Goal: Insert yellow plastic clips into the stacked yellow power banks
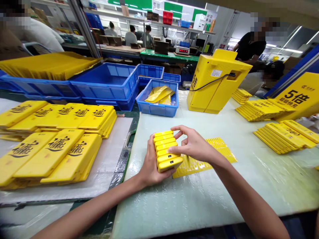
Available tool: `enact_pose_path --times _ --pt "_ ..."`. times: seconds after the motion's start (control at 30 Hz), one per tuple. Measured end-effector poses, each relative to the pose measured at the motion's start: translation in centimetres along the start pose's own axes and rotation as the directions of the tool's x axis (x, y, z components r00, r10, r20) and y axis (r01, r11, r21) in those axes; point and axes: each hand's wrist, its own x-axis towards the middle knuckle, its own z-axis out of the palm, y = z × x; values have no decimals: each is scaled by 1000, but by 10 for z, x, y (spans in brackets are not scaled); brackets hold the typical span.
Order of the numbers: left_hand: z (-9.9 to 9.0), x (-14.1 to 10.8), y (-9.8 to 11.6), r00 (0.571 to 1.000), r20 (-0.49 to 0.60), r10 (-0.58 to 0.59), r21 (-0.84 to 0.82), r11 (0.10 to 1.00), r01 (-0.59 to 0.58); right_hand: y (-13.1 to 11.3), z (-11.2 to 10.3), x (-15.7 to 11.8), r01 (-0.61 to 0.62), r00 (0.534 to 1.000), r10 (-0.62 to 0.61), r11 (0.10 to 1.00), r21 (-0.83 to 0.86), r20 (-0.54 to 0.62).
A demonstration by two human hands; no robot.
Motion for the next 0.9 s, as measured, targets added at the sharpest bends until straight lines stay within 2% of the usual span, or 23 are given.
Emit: enact_pose_path --times 0.1,0.23,0.33,0.43,0.5,0.57,0.67,0.77,0.9 --pt "-1 1 0 999 -14 47 30 998 -46 -6 -22 -7 23 999 -19 995 94 -45" --pt "-1 1 0 998 -21 58 34 998 -58 -3 -46 -30 35 963 -21 998 51 -267" --pt "0 1 -1 999 -10 45 29 999 -45 5 -53 -48 108 894 -109 994 -26 -434" --pt "0 2 -2 999 -5 46 47 998 -46 11 -53 -62 234 810 -235 970 -71 -537" --pt "1 2 -2 998 -7 58 57 997 -58 10 -46 -69 299 762 -283 952 -72 -583" --pt "1 3 -2 998 -14 66 60 996 -65 7 -30 -75 296 752 -259 954 -40 -606" --pt "2 4 -2 997 -25 74 61 996 -72 1 2 -78 245 784 -190 970 12 -591" --pt "3 4 -3 997 -17 72 57 996 -71 -3 31 -77 230 798 -178 973 17 -576" --pt "2 3 -3 999 -13 53 45 998 -52 -5 46 -71 222 800 -203 974 -36 -564"
